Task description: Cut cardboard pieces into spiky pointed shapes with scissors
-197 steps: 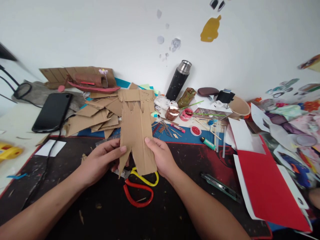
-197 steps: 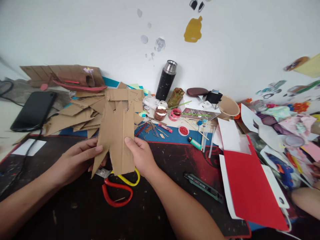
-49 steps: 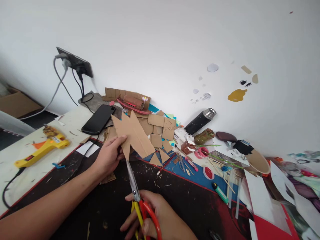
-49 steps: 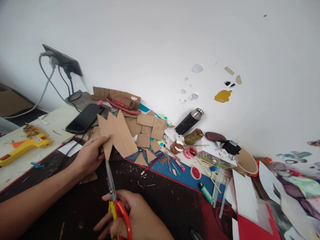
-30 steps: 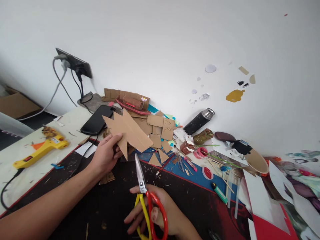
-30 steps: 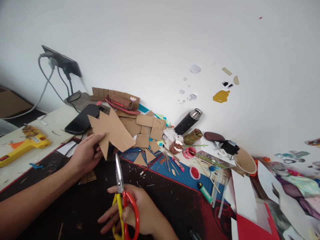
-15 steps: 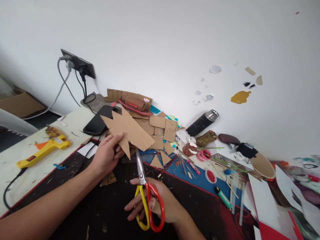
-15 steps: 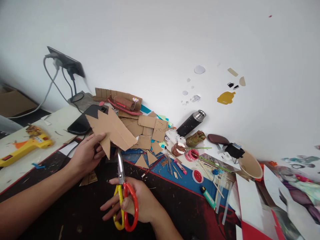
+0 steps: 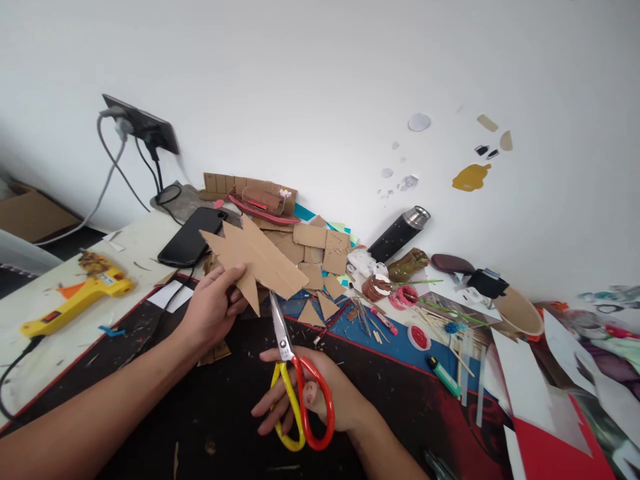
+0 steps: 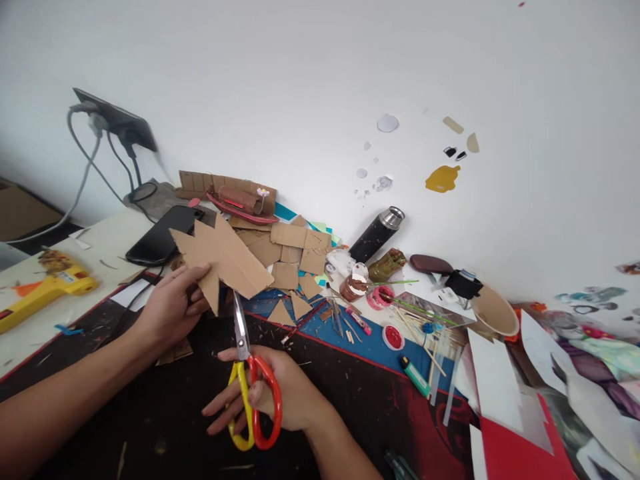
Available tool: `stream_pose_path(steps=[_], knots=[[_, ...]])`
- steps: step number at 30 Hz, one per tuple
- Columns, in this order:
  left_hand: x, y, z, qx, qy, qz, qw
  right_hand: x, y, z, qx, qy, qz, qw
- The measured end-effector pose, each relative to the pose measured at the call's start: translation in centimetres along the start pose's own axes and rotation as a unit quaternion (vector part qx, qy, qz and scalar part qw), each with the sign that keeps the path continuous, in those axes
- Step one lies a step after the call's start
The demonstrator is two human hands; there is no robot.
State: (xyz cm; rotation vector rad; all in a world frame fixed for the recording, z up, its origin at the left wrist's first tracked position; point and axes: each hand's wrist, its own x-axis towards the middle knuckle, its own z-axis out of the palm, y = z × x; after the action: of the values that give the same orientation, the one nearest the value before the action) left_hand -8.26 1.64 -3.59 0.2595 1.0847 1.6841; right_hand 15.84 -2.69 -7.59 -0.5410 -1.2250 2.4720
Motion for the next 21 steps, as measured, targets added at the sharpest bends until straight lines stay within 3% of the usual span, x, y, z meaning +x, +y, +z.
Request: stream_pose_path(steps=[14, 21], knots=[[0.37, -0.22, -0.19, 0.001, -0.021, 0.030, 0.999, 0.32, 0.02, -0.21, -0.021, -0.003, 0.010, 1.000], [0.40, -0.63, -0.36, 0.016, -0.031, 0.034, 0.999, 0.49, 0.12, -0.06, -0.031, 0.038, -0.011, 0.999]])
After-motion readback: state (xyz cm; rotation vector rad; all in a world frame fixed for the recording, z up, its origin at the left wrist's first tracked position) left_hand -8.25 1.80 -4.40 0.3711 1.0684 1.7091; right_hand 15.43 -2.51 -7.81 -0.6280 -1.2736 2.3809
